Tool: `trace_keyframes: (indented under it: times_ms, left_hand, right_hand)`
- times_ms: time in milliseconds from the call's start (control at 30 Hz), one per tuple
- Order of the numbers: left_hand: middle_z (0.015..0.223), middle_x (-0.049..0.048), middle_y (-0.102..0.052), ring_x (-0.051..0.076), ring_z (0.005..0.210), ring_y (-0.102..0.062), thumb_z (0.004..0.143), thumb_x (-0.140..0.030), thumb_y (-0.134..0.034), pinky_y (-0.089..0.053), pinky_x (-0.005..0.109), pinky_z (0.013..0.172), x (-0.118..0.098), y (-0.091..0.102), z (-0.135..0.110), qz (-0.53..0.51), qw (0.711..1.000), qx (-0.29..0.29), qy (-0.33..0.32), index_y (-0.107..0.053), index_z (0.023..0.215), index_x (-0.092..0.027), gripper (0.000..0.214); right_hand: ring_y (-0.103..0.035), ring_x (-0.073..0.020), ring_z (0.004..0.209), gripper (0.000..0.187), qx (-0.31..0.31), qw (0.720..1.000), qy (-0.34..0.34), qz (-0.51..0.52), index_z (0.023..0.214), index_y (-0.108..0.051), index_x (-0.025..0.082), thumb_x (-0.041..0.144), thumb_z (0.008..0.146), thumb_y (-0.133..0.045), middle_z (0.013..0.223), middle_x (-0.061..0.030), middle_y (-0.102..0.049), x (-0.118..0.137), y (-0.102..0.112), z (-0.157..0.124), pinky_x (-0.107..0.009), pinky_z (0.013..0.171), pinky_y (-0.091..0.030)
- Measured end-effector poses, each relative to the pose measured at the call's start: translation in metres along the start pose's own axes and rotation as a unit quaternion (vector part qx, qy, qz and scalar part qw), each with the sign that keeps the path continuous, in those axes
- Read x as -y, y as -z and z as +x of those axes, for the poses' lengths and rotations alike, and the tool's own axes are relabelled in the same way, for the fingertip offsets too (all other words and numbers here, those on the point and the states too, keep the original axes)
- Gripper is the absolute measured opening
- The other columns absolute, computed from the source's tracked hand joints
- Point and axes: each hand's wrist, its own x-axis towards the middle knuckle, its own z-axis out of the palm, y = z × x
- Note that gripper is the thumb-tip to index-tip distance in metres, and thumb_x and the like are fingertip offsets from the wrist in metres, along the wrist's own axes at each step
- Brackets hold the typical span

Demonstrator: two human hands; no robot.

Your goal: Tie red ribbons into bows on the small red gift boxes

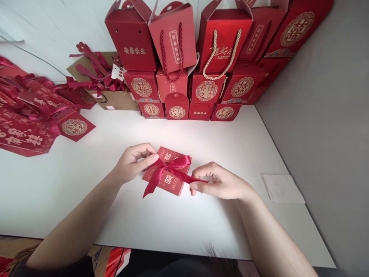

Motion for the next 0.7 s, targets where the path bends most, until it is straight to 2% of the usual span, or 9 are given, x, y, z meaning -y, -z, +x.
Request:
trace_keyframes:
  times_ms: [67, 167, 200, 233, 333, 400, 533, 600, 700]
  left_hand:
    - [0.069, -0.0032, -0.054, 0.009, 0.057, -0.045, 0.086, -0.040, -0.064, -0.036, 0.023, 0.055, -0.004, 0.005, -0.001, -0.001, 0.999, -0.043, -0.013, -0.053, 0.088, -0.020, 0.023]
    - [0.060, -0.0042, -0.046, 0.008, 0.052, -0.038, 0.089, -0.046, -0.057, -0.030, 0.023, 0.051, -0.011, 0.021, -0.006, 0.050, 0.993, -0.110, 0.003, -0.047, 0.071, -0.018, 0.035]
    - [0.056, -0.0039, -0.041, 0.008, 0.051, -0.035, 0.091, -0.048, -0.053, -0.027, 0.024, 0.050, -0.013, 0.028, -0.008, 0.081, 0.992, -0.090, 0.018, -0.043, 0.063, -0.017, 0.043]
    - [0.054, -0.0038, -0.038, 0.008, 0.050, -0.034, 0.090, -0.050, -0.052, -0.025, 0.025, 0.049, -0.014, 0.034, -0.011, 0.111, 0.992, -0.038, 0.038, -0.041, 0.058, -0.017, 0.048]
    - [0.053, -0.0049, -0.039, 0.008, 0.051, -0.033, 0.074, -0.052, -0.071, -0.024, 0.024, 0.047, -0.017, 0.045, -0.015, 0.177, 0.965, 0.161, 0.111, -0.043, 0.057, -0.017, 0.049]
    - [0.056, -0.0050, -0.045, 0.008, 0.053, -0.038, 0.068, -0.050, -0.077, -0.027, 0.023, 0.048, -0.018, 0.045, -0.014, 0.195, 0.950, 0.206, 0.131, -0.048, 0.061, -0.017, 0.045]
    - [0.076, -0.0019, -0.063, 0.013, 0.070, -0.055, 0.081, -0.046, -0.063, -0.042, 0.023, 0.061, -0.020, 0.039, -0.010, 0.190, 0.967, 0.129, 0.107, -0.061, 0.081, -0.020, 0.026]
    - [0.087, 0.0002, -0.067, 0.016, 0.080, -0.060, 0.087, -0.048, -0.056, -0.045, 0.026, 0.070, -0.019, 0.036, -0.007, 0.183, 0.971, 0.108, 0.106, -0.065, 0.088, -0.022, 0.028]
    - [0.092, 0.0026, -0.068, 0.019, 0.087, -0.061, 0.090, -0.053, -0.049, -0.045, 0.029, 0.075, -0.015, 0.029, -0.004, 0.164, 0.977, 0.083, 0.105, -0.066, 0.090, -0.021, 0.037]
  right_hand:
    - [-0.052, -0.0122, 0.062, 0.037, -0.067, 0.998, -0.004, 0.000, 0.069, -0.061, 0.018, 0.044, 0.095, -0.055, 0.065, -0.0002, -0.059, -0.002, 0.002, 0.000, -0.026, 0.062, -0.040]
    - [-0.051, -0.0128, 0.066, 0.039, -0.247, 0.969, 0.005, -0.016, 0.070, -0.058, 0.020, 0.047, 0.096, -0.050, 0.068, 0.0007, -0.055, -0.004, 0.005, 0.002, -0.027, 0.067, -0.042]
    - [-0.055, -0.0143, 0.074, 0.035, -0.285, 0.958, 0.015, -0.015, 0.076, -0.060, 0.021, 0.048, 0.097, -0.050, 0.075, -0.0005, -0.059, -0.004, 0.004, 0.004, -0.028, 0.073, -0.044]
    - [-0.059, -0.0165, 0.085, 0.032, -0.302, 0.953, 0.027, -0.007, 0.085, -0.063, 0.022, 0.048, 0.097, -0.049, 0.086, -0.0022, -0.063, -0.005, 0.003, 0.005, -0.030, 0.082, -0.045]
    - [-0.059, -0.0226, 0.112, 0.032, -0.265, 0.962, 0.045, 0.038, 0.112, -0.062, 0.026, 0.049, 0.099, -0.044, 0.119, -0.0058, -0.064, -0.007, -0.002, 0.011, -0.038, 0.101, -0.042]
    - [-0.060, -0.0232, 0.111, 0.034, -0.241, 0.969, 0.039, 0.050, 0.122, -0.057, 0.027, 0.048, 0.099, -0.044, 0.118, -0.0062, -0.065, -0.009, -0.005, 0.012, -0.040, 0.102, -0.042]
    - [-0.061, -0.0218, 0.098, 0.028, -0.290, 0.956, 0.033, 0.008, 0.116, -0.058, 0.028, 0.046, 0.096, -0.051, 0.098, -0.0043, -0.067, -0.009, -0.006, 0.011, -0.039, 0.095, -0.043]
    - [-0.058, -0.0226, 0.104, 0.022, -0.310, 0.950, 0.040, -0.022, 0.103, -0.062, 0.027, 0.045, 0.095, -0.054, 0.104, -0.0050, -0.064, -0.007, -0.004, 0.009, -0.039, 0.097, -0.041]
    - [-0.050, -0.0267, 0.123, 0.022, -0.287, 0.954, 0.068, -0.053, 0.087, -0.061, 0.025, 0.045, 0.094, -0.056, 0.119, -0.0070, -0.058, 0.001, -0.005, 0.005, -0.043, 0.104, -0.036]
